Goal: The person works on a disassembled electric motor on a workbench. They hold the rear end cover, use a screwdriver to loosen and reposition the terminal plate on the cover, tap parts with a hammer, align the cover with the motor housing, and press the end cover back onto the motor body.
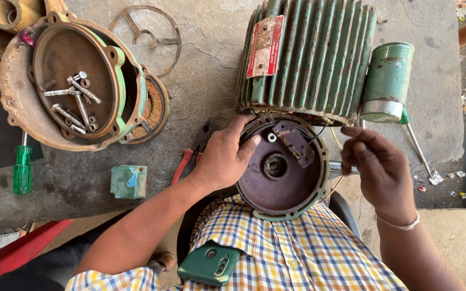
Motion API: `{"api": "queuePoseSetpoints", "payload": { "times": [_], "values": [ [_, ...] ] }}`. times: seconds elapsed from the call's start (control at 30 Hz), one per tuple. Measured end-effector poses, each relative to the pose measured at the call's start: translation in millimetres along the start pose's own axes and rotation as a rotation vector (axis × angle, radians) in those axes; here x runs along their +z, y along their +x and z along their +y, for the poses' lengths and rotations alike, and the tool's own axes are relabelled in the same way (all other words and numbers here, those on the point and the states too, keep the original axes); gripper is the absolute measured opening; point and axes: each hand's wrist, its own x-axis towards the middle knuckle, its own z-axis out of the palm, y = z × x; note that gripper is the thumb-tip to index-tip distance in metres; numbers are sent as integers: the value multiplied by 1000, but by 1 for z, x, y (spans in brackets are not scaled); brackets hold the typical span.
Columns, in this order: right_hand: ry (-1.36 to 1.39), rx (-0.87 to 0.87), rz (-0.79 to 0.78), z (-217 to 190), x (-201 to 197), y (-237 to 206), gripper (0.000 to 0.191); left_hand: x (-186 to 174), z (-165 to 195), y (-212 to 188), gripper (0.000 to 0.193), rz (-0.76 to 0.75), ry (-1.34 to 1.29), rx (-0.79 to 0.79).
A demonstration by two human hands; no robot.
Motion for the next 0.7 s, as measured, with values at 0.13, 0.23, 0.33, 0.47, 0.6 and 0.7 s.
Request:
{"api": "queuePoseSetpoints", "payload": {
  "times": [0.13, 0.23, 0.33, 0.47, 0.6, 0.7],
  "values": [
    [162, -38, -124, 4, -3, 0, 19, 1, 0, -1, 41, -18, 6, -27],
    [-293, -213, -112, -12, 19, 1, 34, 2, 0, -3, 42, -2, 16, -52],
    [-1114, -542, -45, -25, 55, 6, 54, 3, 0, -4, 40, 24, 7, -22],
    [-1286, -517, -56, -36, 84, 17, 69, 4, 0, -4, 39, 26, 7, -3],
    [-1294, -523, -55, -34, 87, 23, 57, 3, 0, -4, 39, 38, -5, 40],
    [-1239, -542, -37, -30, 84, 24, 49, 3, 1, -2, 41, 34, 2, 12]
  ]
}}
